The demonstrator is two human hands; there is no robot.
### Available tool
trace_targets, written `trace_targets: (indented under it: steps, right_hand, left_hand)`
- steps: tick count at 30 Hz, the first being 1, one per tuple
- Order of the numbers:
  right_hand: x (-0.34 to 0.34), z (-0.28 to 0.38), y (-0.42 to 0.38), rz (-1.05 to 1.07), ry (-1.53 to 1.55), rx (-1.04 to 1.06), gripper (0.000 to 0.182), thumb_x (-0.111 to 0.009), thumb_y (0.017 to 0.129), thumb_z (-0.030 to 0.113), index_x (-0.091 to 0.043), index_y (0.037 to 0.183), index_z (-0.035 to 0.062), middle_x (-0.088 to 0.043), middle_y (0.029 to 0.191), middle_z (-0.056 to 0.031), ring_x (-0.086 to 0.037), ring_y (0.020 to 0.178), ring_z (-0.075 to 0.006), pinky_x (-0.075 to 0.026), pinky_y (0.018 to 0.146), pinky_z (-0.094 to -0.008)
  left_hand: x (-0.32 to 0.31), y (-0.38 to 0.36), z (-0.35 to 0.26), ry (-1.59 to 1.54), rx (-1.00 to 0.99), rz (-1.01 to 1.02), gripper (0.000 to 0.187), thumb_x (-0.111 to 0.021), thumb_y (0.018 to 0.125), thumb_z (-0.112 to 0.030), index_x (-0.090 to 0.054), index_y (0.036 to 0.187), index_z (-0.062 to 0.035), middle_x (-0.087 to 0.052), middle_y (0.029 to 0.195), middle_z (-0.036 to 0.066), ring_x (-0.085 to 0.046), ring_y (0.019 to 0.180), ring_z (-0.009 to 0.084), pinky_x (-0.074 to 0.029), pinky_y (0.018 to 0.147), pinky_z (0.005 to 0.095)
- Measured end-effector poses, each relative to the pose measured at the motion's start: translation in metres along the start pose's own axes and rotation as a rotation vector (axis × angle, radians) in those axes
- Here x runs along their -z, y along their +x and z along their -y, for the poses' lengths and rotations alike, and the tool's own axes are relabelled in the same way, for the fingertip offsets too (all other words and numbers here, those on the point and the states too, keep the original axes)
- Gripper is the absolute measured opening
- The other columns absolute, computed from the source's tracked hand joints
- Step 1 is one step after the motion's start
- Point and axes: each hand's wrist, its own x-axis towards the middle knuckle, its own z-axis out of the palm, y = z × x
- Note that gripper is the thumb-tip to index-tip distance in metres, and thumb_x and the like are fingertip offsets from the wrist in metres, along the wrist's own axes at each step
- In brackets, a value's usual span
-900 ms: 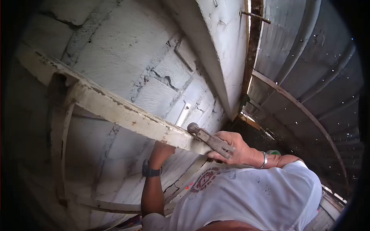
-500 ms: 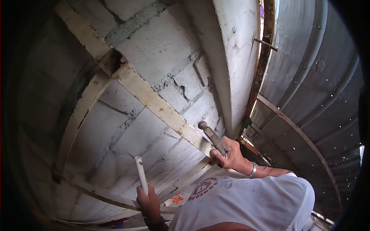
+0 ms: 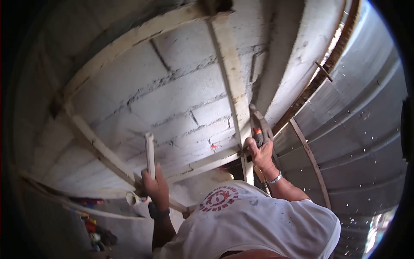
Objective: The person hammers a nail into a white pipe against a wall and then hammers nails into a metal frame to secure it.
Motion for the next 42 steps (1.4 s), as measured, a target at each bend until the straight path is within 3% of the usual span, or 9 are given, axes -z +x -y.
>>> trace_targets:
  steps: [5,12,22,26,30,34,36,37,42]
  right_hand:
    - [-0.005,-0.028,-0.008,-0.004,0.039,-0.083,0.037,-0.062,0.087,0.032,-0.054,0.095,-0.0035,-0.051,0.061,-0.0007,-0.045,0.056,-0.0087,-0.04,0.051,-0.0258]
    - [-0.01,-0.022,-0.011,-0.019,0.032,-0.105,0.043,-0.059,0.089,0.037,-0.055,0.07,-0.0005,-0.048,0.053,0.0011,-0.043,0.051,-0.0082,-0.035,0.048,-0.0269]
    - [0.0,-0.041,-0.013,-0.069,-0.206,-0.044,0.041,-0.062,0.087,0.036,-0.059,0.082,-0.0046,-0.06,0.066,-0.0054,-0.049,0.058,-0.0102,-0.041,0.054,-0.0268]
    - [0.017,-0.003,-0.017,-0.104,0.204,-0.058,0.03,-0.065,0.086,0.029,-0.064,0.083,0.0,-0.065,0.074,-0.0047,-0.053,0.056,-0.0074,-0.039,0.048,-0.0204]
    - [0.011,0.046,-0.016,0.215,0.2,0.233,0.027,-0.048,0.096,0.02,-0.051,0.08,-0.0021,-0.064,0.083,-0.0151,-0.063,0.07,-0.0222,-0.052,0.062,-0.0299]
    - [-0.029,0.06,-0.004,0.321,0.107,0.358,0.038,-0.04,0.099,0.024,-0.06,0.09,-0.0069,-0.063,0.093,-0.015,-0.064,0.08,-0.0215,-0.053,0.075,-0.0349]
    - [-0.062,0.03,0.025,0.374,0.371,0.504,0.015,-0.061,0.089,0.015,-0.063,0.087,0.0009,-0.064,0.076,-0.0051,-0.056,0.066,-0.0115,-0.047,0.061,-0.0251]
    - [-0.068,0.043,0.021,0.31,-0.161,0.506,0.015,-0.066,0.086,0.017,-0.063,0.084,0.003,-0.06,0.071,-0.0074,-0.052,0.063,-0.0123,-0.045,0.058,-0.0268]
    - [-0.094,-0.012,0.025,0.43,-0.35,0.511,0.023,-0.07,0.068,0.016,-0.063,0.085,0.0031,-0.061,0.069,-0.0167,-0.059,0.062,-0.0337,-0.049,0.062,-0.0358]
  left_hand:
    - [0.013,0.017,-0.014,-0.378,0.411,0.149,0.03,-0.058,0.091,-0.029,-0.053,0.083,-0.0006,-0.055,0.063,0.005,-0.051,0.056,0.0131,-0.043,0.054,0.0295]
    - [0.013,0.022,0.001,-0.511,0.39,0.147,0.037,-0.054,0.093,-0.036,-0.054,0.08,-0.0017,-0.056,0.062,0.002,-0.051,0.056,0.0091,-0.043,0.055,0.0249]
    - [0.016,0.026,0.002,-0.415,0.352,0.196,0.049,-0.053,0.09,-0.048,-0.057,0.079,-0.0003,-0.059,0.063,0.005,-0.055,0.058,0.0108,-0.044,0.056,0.0255]
    - [0.019,0.027,-0.002,-0.468,0.37,0.205,0.051,-0.051,0.091,-0.05,-0.056,0.077,-0.0009,-0.058,0.064,0.005,-0.055,0.06,0.0106,-0.045,0.057,0.0241]
    - [0.015,0.028,0.005,-0.497,0.336,0.183,0.057,-0.05,0.088,-0.055,-0.06,0.082,0.0007,-0.062,0.064,0.007,-0.059,0.06,0.0139,-0.047,0.058,0.027]
    - [0.015,0.03,0.005,-0.571,0.348,0.185,0.057,-0.05,0.088,-0.055,-0.06,0.083,0.0007,-0.062,0.065,0.008,-0.059,0.059,0.0133,-0.046,0.057,0.0261]
    - [0.015,0.03,0.003,-0.567,0.331,0.169,0.055,-0.051,0.088,-0.053,-0.059,0.083,0.0005,-0.062,0.066,0.008,-0.059,0.059,0.0133,-0.046,0.056,0.0263]
    - [0.015,0.029,0.002,-0.566,0.321,0.15,0.052,-0.053,0.089,-0.051,-0.059,0.082,0.0004,-0.062,0.066,0.007,-0.059,0.059,0.0132,-0.046,0.055,0.0266]
    - [0.017,0.039,0.001,-0.473,0.182,0.151,0.041,-0.063,0.086,-0.04,-0.058,0.082,0.0,-0.062,0.066,0.01,-0.06,0.058,0.0165,-0.047,0.052,0.0319]
